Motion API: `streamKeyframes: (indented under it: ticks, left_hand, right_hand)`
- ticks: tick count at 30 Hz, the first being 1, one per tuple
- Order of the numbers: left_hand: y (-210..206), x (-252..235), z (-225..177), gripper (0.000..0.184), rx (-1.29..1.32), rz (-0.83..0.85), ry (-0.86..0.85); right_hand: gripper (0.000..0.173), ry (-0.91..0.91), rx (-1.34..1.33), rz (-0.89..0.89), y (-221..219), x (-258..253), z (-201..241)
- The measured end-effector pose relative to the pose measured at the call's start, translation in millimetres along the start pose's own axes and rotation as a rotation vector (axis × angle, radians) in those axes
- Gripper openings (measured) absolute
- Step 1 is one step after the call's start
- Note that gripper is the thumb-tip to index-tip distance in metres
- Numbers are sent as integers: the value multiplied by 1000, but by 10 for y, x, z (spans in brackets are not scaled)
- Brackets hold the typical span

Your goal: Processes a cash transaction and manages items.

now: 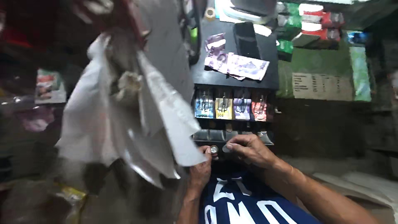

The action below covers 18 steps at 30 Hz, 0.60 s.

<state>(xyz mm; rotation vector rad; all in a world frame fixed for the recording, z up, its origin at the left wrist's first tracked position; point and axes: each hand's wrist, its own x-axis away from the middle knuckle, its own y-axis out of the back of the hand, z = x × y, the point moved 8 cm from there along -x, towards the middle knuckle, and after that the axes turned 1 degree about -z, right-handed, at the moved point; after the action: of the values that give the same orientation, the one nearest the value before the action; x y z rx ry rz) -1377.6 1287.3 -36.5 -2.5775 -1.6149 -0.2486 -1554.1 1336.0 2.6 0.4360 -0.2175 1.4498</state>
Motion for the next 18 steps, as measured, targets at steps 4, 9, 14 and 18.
streamKeyframes:
  ticks: [4,9,14,18]
  left_hand:
    - [267,362,-47,18,41,-151,-50]
    - [846,803,-43,19,90,-273,-70]
    - [1950,1406,168,19,43,-437,-46]
    - [3146,2060,556,20,148,-578,136]
  right_hand:
    - [12,-45,-222,50,-560,-45,-70]
    - [14,104,-88,141,-1325,-60,86]
    - [17,95,140,357,-2656,-113,316]
    - [22,-182,206,562,-4039,-400,159]
